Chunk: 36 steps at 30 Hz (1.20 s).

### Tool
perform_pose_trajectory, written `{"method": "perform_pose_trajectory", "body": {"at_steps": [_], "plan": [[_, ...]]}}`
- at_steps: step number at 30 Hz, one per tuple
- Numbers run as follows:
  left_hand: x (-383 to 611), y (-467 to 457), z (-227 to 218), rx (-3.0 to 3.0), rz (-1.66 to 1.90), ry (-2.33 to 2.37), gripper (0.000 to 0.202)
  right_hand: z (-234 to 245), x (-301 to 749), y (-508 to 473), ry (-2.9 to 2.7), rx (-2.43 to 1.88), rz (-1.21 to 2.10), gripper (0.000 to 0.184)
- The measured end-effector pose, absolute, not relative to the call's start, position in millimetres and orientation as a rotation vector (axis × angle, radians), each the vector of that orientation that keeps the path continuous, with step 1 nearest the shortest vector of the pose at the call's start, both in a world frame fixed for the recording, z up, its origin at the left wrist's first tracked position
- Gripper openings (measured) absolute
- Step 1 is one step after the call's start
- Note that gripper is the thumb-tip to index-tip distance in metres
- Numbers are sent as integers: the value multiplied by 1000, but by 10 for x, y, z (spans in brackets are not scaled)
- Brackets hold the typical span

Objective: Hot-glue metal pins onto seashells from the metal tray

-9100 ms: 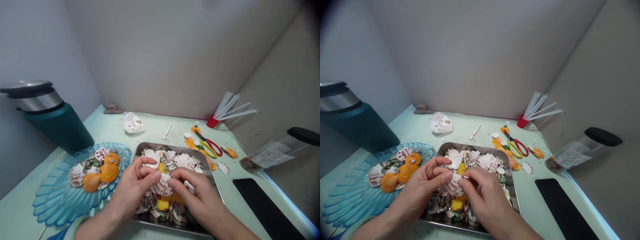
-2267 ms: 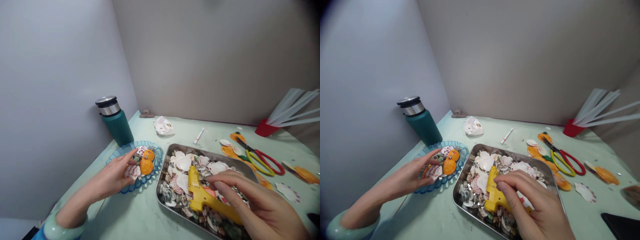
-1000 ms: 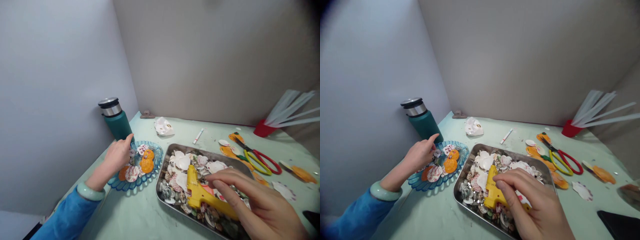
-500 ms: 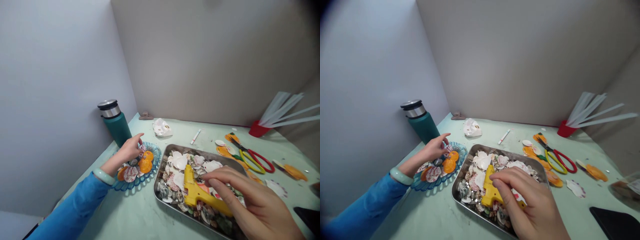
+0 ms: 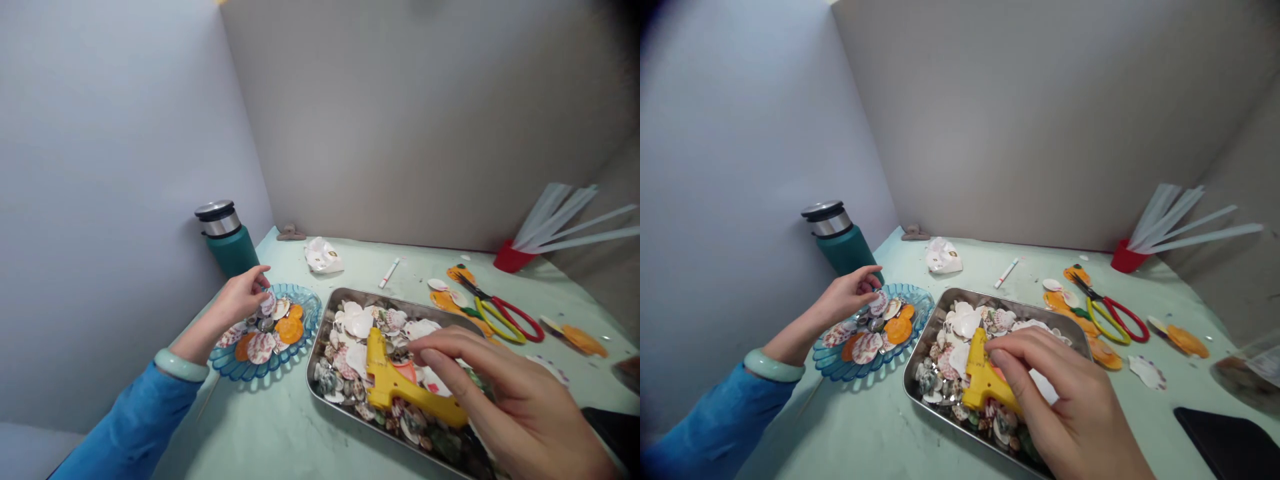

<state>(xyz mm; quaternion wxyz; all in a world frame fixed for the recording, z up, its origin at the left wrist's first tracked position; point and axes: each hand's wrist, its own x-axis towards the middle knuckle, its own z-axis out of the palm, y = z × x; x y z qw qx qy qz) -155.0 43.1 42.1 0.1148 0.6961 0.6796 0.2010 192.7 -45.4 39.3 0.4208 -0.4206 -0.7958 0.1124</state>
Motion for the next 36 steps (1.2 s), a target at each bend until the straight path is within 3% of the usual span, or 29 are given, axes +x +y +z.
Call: {"method": "perform_pose_trajectory", "body": {"at_steps": [9, 22, 29, 36], "plan": [[-1555, 433, 349, 2046, 621, 1962, 55, 92, 2277, -475, -2026, -1229, 159, 13], [-1391, 85, 471, 2040, 685, 2048, 41, -245, 2221, -519, -2401, -1289, 118, 34], [-1109, 37, 314, 2141, 600, 1977, 40, -131, 2238, -523, -2154, -1347, 410, 35], [-1224, 235, 247, 2164, 475, 2203, 43, 25, 2369, -502, -1640, -1435, 792, 52]]}}
